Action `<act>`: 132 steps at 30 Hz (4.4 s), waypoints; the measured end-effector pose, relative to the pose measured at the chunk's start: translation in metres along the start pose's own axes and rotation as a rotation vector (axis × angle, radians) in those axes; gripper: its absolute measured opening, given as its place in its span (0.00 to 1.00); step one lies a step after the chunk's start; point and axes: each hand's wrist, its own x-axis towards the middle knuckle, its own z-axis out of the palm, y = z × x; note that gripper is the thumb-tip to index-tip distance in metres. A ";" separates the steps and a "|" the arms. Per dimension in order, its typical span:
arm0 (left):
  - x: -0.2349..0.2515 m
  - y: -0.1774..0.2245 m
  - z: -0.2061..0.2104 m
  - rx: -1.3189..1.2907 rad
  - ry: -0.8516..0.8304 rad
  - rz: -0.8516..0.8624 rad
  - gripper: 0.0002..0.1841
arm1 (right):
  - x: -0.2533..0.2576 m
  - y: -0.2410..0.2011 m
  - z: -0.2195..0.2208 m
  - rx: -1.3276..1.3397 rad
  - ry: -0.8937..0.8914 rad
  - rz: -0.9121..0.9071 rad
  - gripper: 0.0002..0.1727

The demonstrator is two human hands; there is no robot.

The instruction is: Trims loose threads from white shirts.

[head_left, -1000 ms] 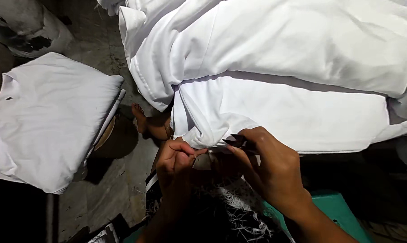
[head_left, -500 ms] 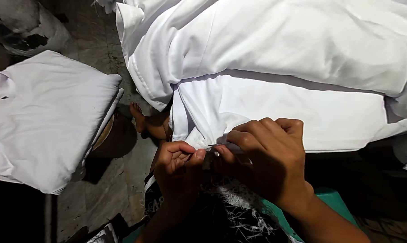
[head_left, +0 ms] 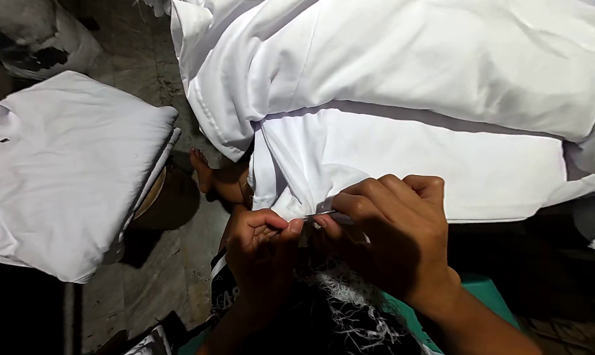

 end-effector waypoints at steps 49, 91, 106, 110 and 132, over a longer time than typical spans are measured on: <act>0.005 -0.011 -0.007 0.258 -0.119 0.210 0.15 | -0.019 -0.010 0.013 0.236 -0.092 0.172 0.20; -0.003 -0.038 -0.042 0.470 -0.085 -0.248 0.18 | -0.019 0.040 0.025 0.220 -0.231 0.116 0.12; 0.036 -0.018 0.001 -0.158 -0.086 -0.078 0.09 | 0.019 0.045 0.008 0.080 -0.040 0.184 0.08; 0.037 -0.021 -0.006 -0.788 -0.168 -0.387 0.19 | 0.016 0.042 0.041 0.091 -0.074 0.371 0.11; 0.021 -0.007 -0.021 -0.220 -0.095 -0.148 0.18 | -0.010 -0.020 0.022 0.533 -0.164 0.303 0.15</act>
